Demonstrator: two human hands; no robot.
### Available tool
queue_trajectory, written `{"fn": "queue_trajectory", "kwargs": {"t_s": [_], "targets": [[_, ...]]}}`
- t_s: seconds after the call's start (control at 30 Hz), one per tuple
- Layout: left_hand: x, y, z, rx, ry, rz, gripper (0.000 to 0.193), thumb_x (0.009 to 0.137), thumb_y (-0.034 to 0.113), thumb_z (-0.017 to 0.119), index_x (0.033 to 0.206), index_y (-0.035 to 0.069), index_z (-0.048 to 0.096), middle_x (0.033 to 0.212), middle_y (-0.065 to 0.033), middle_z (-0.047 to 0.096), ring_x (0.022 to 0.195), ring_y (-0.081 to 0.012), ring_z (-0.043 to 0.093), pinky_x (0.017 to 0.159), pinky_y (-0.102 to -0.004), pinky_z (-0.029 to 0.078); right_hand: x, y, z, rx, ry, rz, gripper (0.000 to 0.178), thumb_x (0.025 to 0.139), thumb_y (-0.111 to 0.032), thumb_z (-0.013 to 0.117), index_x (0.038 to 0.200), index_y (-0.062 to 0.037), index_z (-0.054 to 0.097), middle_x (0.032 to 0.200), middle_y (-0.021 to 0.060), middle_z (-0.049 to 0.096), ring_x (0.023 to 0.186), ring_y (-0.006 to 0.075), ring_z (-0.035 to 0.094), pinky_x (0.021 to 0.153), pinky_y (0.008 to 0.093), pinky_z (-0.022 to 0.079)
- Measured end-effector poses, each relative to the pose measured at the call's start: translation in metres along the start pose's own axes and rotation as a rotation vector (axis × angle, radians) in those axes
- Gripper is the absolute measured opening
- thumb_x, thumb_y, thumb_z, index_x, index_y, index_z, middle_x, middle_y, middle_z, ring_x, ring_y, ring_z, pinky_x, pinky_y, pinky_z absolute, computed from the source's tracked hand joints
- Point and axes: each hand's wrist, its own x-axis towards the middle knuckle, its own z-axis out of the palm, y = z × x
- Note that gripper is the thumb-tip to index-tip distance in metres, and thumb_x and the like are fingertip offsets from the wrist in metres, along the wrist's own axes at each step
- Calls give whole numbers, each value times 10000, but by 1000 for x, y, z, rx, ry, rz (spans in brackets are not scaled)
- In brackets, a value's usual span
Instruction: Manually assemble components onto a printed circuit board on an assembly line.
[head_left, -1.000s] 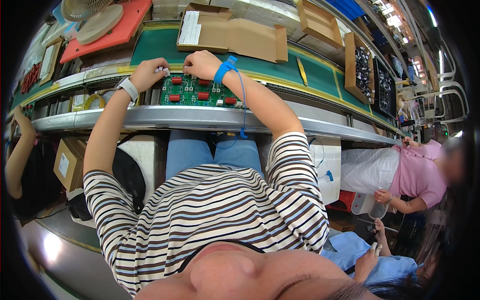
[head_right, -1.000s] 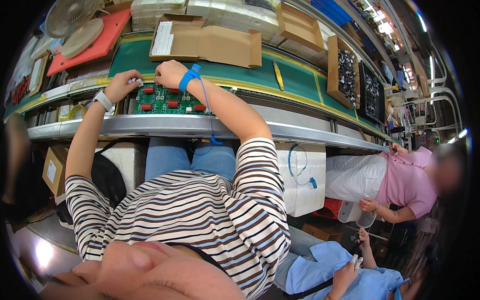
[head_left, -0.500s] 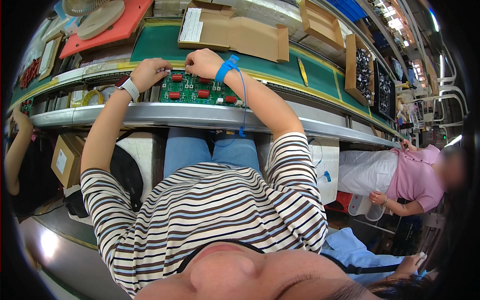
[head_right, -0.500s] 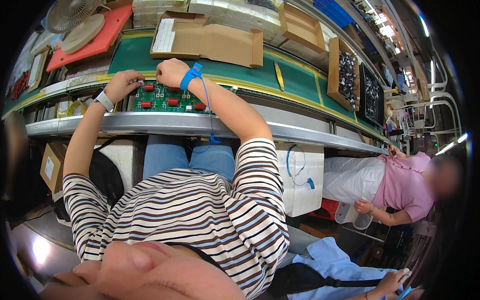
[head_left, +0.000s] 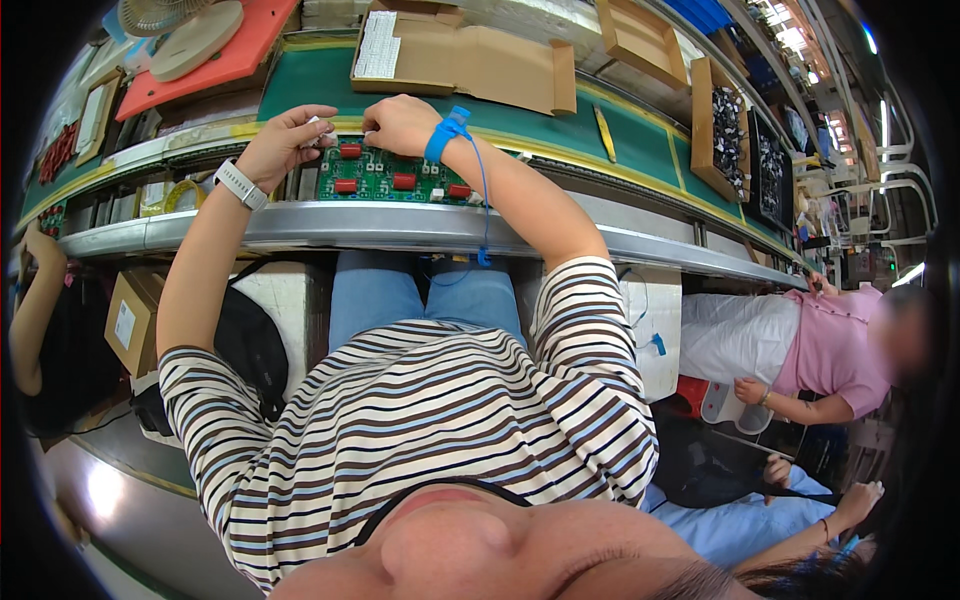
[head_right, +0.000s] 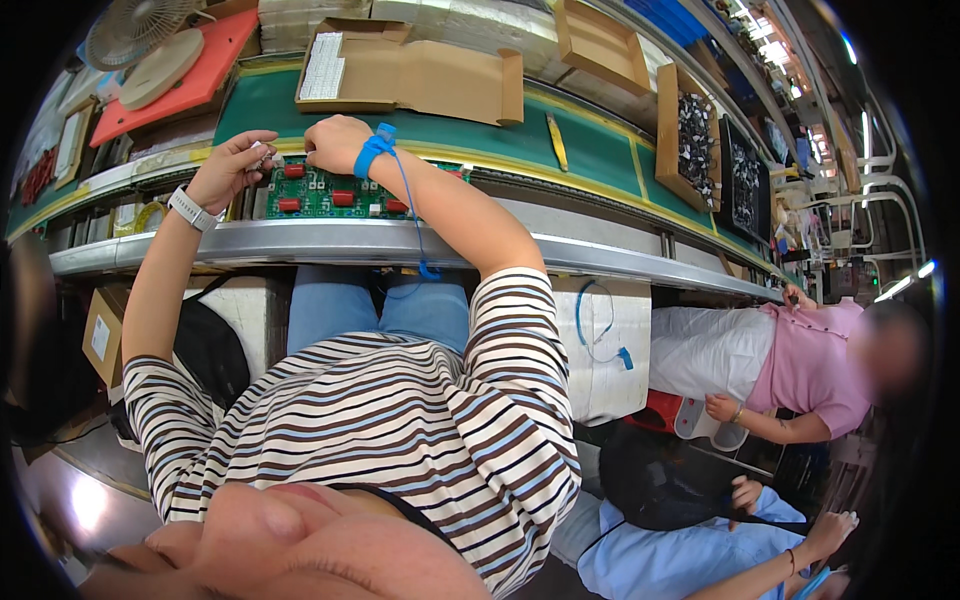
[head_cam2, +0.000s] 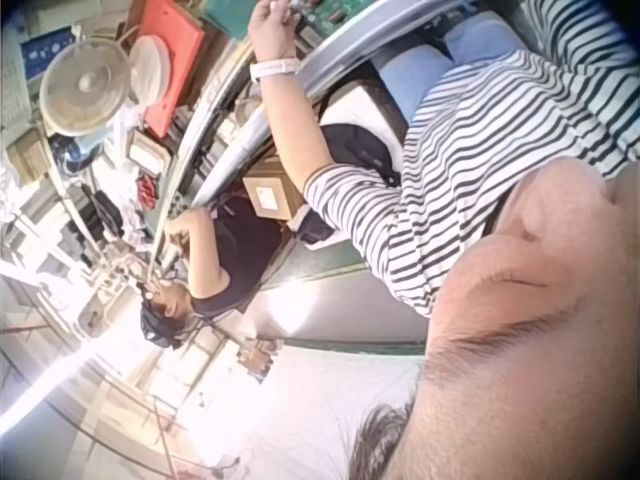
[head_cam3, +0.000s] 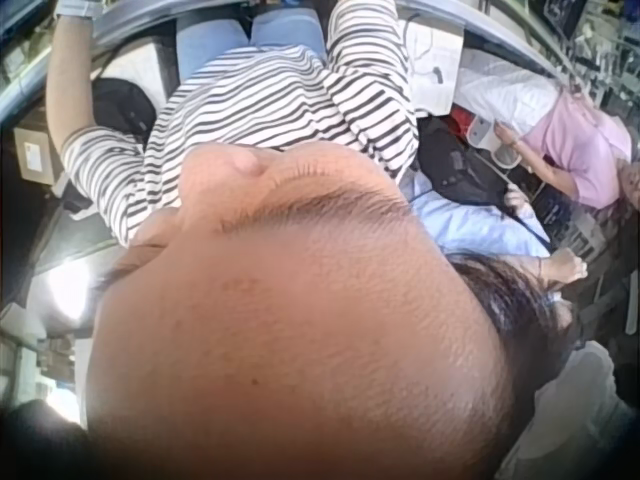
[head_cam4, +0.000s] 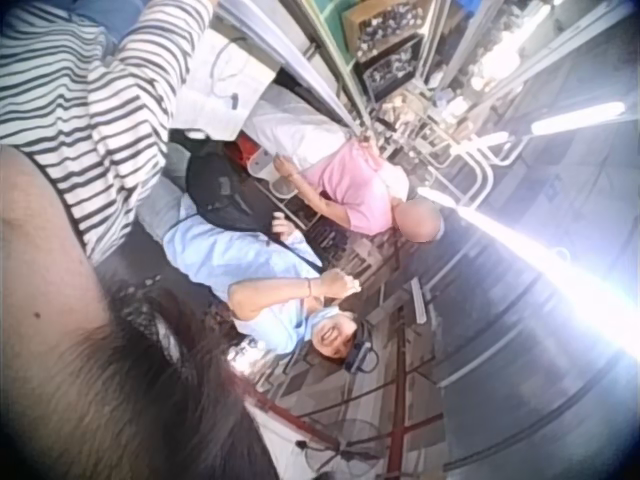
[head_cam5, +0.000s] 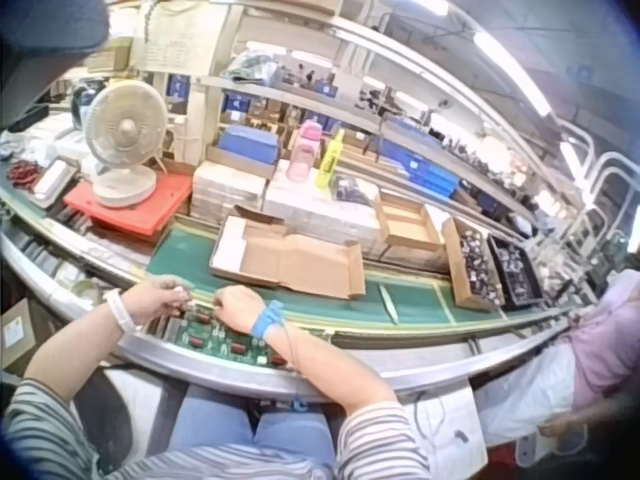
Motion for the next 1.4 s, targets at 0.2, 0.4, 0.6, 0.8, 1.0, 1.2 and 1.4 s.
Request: {"fn": "queue_trajectory", "kwargs": {"t_s": [0.2,0.4,0.6,0.8,1.0,1.2,1.4], "targets": [[-12,6,24,208,-107,-30,262,872,124,541,1126,61,538,893,12,574,745,-52,544,628,-174,442,-20,3,-15,167,174,-108,329,738,-172,529,1000,8,611,939,200,619,893,334,590,815,389,461],[-11,-1,53,684,-170,259,168,791,104,601,935,21,573,773,-43,583,669,-126,528,623,-247,437,-68,3,-30,478,26,9,304,797,-180,525,1031,3,586,881,182,627,829,311,608,751,363,473],[-5,-9,64,1057,-192,411,142,714,150,650,826,64,654,747,-113,631,698,-264,603,648,-342,467,-95,1,-35,344,13,25,297,780,-255,604,953,-15,621,812,151,638,710,265,619,644,341,477],[-7,-9,72,1118,-168,421,140,716,113,643,833,36,647,730,-132,620,678,-263,604,644,-336,466,-102,18,-14,482,74,57,291,805,-259,567,983,-35,622,799,132,640,731,271,611,653,353,471],[-13,-14,74,1190,-118,528,131,721,116,636,833,49,648,750,-118,619,705,-272,598,658,-349,465,-108,14,-11,353,102,15,260,823,-227,568,972,-15,575,828,131,647,744,232,616,671,323,468],[-15,-15,74,1210,-114,567,121,733,135,625,826,62,649,759,-114,617,723,-280,592,671,-363,462,-106,17,-3,278,163,-26,228,747,-249,587,852,-56,651,774,124,643,739,279,606,694,382,461],[-16,-13,73,1186,-114,549,126,730,135,629,822,50,645,751,-114,614,722,-279,593,670,-361,463,-104,14,-3,231,71,45,246,717,-294,598,844,-101,684,769,116,654,740,263,607,705,359,436]]}}
